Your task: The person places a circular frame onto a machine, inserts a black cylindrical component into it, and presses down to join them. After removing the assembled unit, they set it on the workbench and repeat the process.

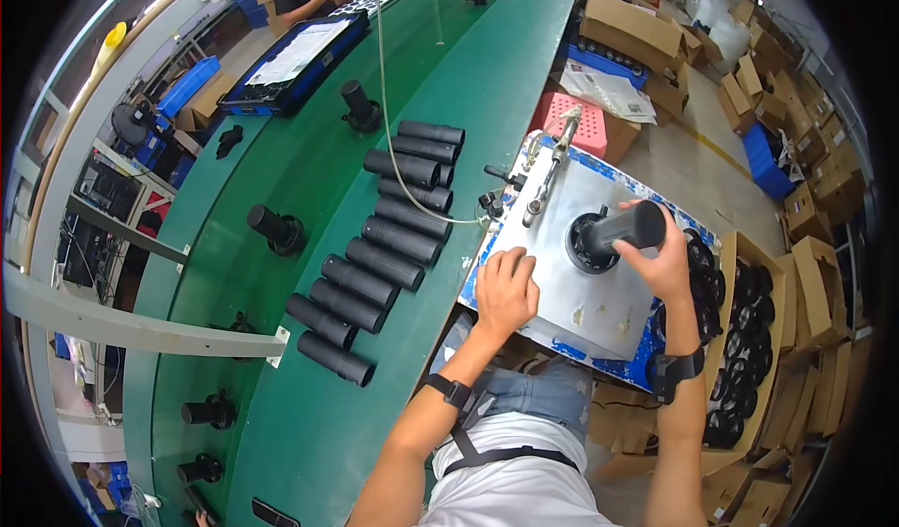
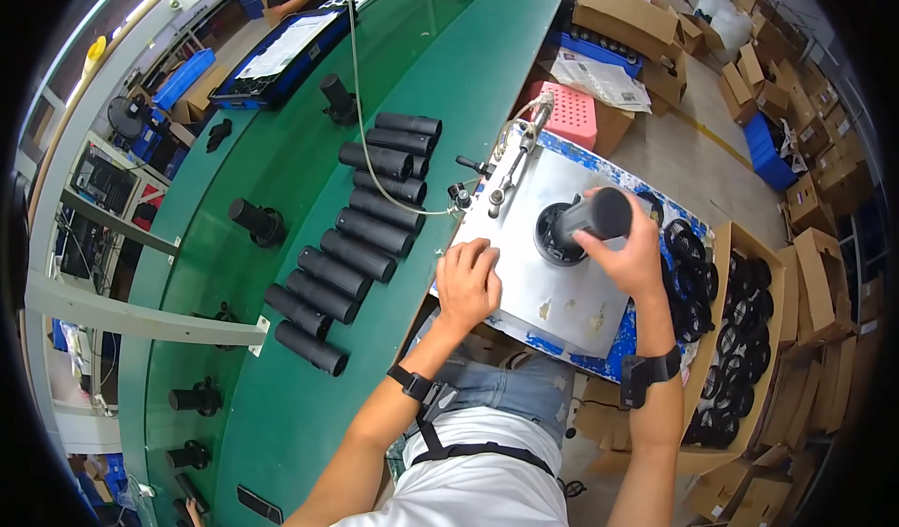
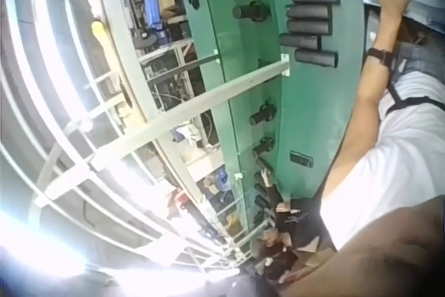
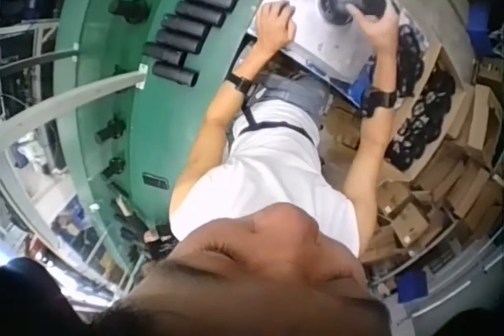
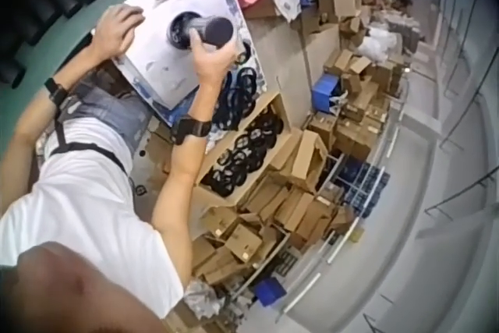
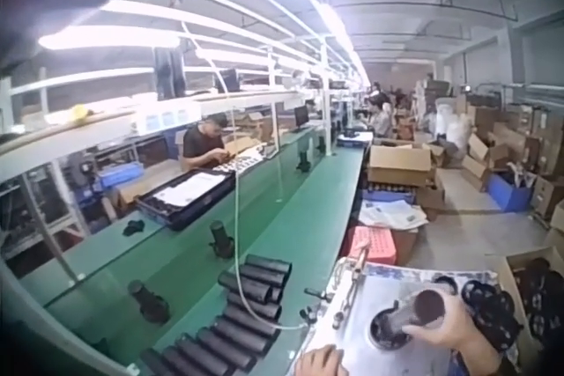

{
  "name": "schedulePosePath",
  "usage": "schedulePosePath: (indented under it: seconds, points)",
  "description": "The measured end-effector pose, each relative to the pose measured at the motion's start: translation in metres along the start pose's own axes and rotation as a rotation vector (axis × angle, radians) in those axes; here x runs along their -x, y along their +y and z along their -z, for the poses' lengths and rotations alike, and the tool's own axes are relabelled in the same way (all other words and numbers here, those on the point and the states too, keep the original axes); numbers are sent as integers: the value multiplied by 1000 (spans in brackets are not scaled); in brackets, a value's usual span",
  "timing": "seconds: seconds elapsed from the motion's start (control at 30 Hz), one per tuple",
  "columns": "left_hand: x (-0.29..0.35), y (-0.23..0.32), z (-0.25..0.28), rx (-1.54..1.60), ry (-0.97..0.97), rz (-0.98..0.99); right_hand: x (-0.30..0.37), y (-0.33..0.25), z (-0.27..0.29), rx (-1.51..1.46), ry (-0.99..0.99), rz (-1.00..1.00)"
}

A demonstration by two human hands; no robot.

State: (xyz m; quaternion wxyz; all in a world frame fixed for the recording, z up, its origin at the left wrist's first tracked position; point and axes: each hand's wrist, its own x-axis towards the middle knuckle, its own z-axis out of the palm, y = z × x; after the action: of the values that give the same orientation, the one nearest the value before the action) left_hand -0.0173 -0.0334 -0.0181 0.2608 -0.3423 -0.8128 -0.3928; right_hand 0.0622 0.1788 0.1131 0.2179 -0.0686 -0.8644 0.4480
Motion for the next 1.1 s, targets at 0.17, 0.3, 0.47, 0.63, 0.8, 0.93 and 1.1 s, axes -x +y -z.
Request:
schedulePosePath:
  seconds: [0.17, 0.3, 0.47, 0.63, 0.8, 0.93, 1.1]
  points:
    - [1, -6, 7, 10, -20, 33, -17, -23, 11, 11, -142, 77]
    - [-11, 2, 4, 124, -82, -6, 4, 9, 69, -221, 335, 39]
    - [-52, 16, -3, 272, -267, -220, -15, 18, 37, 383, 95, -152]
    - [-64, 8, -50, 58, -754, -354, -49, 31, -14, 926, -171, -352]
    - [-66, 12, -51, 105, -753, -417, -43, 55, -34, 996, -161, -558]
    - [-68, 13, -47, 68, -783, -430, -44, 41, -46, 1048, -144, -672]
    - [-63, 11, -52, 93, -689, -417, -46, 47, -45, 1036, -112, -676]
